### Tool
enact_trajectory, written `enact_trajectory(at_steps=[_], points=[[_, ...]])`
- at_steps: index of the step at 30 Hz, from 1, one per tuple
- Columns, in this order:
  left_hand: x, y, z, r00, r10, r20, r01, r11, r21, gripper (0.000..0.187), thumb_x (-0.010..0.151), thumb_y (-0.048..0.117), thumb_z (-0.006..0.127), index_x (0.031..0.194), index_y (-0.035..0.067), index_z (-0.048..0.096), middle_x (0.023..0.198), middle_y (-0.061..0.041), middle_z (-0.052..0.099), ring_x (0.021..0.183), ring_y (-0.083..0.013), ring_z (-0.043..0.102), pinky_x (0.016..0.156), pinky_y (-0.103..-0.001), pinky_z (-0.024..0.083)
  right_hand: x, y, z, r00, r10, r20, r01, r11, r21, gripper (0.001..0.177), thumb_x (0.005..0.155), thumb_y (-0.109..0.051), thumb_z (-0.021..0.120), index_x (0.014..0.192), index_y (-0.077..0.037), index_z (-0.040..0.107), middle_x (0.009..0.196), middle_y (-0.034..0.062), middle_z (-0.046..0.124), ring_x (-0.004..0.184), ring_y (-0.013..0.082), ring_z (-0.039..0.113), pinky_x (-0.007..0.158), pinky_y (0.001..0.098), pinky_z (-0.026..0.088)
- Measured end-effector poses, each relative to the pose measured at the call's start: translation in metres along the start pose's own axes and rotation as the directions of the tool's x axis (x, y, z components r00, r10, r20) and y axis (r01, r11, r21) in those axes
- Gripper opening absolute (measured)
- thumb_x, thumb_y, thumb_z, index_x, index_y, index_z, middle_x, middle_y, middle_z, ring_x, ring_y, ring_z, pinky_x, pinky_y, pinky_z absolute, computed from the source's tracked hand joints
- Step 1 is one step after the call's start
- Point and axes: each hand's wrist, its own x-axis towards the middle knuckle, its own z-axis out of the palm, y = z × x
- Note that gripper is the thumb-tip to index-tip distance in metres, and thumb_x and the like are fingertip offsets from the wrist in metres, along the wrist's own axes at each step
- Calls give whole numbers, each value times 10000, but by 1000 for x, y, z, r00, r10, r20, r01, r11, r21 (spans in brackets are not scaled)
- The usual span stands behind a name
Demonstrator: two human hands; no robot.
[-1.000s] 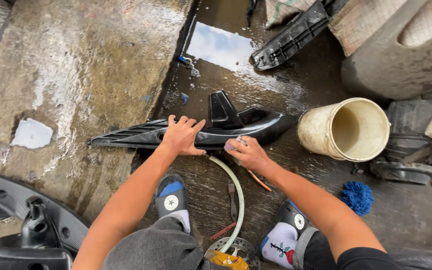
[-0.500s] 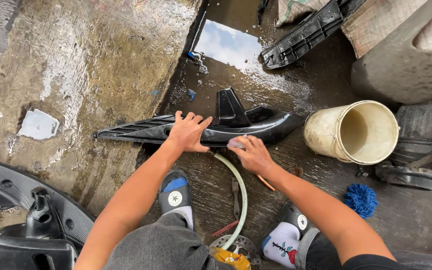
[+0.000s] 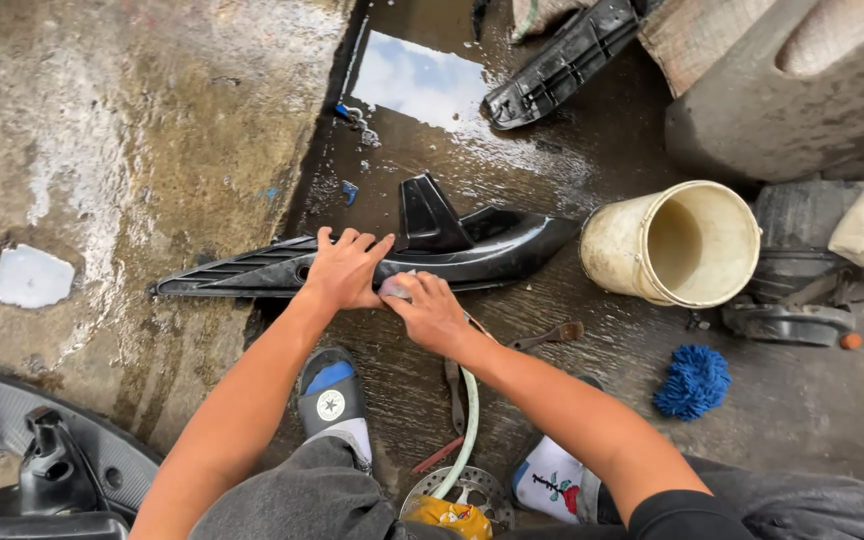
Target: Cleaning motorcycle fairings using a brush, cloth, and soapy water
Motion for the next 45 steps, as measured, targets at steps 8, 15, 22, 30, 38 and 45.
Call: enact_trajectory(at_steps=[8, 15, 22, 30, 38, 45], points=[[1, 1, -13, 994, 16, 112, -14, 1000, -24, 1067, 638, 685, 689, 1580, 295, 376, 1361, -39, 615, 1273, -249, 541, 1058, -655, 326, -67, 75, -36, 996, 58, 64, -54, 996, -66, 214, 952, -166, 551, 1026, -248, 734, 1194, 42, 579, 1019, 319, 583, 746, 401, 442], [-1, 1, -20, 989, -8, 145, 14, 999, -38, 1057, 639, 699, 668, 1577, 320, 364, 1399, -23, 591, 1315, -233, 520, 1095, -641, 305, -140, 148, -97, 865, 233, 445, -56, 925, -376, 223, 938, -101, 574, 1132, -148, 674, 1259, 146, 501, 930, 319, 523, 674, 380, 400], [-6, 11, -37, 995, 9, 98, -9, 1000, -4, 1140, 643, 872, 655, 1577, 285, 369, 1394, -45, 579, 1313, -240, 512, 1111, -621, 314, -76, 190, -194, 842, 23, 540, 110, 971, -214, 184, 926, -218, 584, 1102, -224, 639, 1280, 91, 494, 923, 296, 570, 756, 403, 459], [-22, 7, -65, 994, 24, 104, -12, 994, -112, 1323, 563, 973, 647, 1620, 269, 276, 1545, -52, 417, 1461, -251, 373, 1215, -639, 209, -91, 340, -263, 542, 699, 467, -790, 613, 0, 568, 691, -282, 883, 1214, -137, 715, 1244, 211, 631, 1181, 407, 638, 986, 488, 517], [-65, -64, 1, 994, -92, 57, 95, 994, -52, 1253, 560, 914, 712, 1582, 325, 290, 1652, 44, 289, 1536, -213, 244, 1196, -691, 134, -137, 351, -222, 531, 634, 563, -586, 754, -296, 460, 768, -215, 796, 1208, -164, 673, 1135, 106, 632, 1087, 327, 599, 961, 424, 493], [-74, -70, 6, 999, -37, -40, 34, 997, -65, 1607, 319, 842, 907, 1640, 238, 218, 1609, -129, 268, 1466, -386, 263, 1097, -597, 213, -129, 354, -203, 472, 634, 613, -490, 767, -416, 469, 794, -228, 684, 1252, -128, 691, 1114, 206, 668, 1025, 410, 635, 906, 491, 535]])
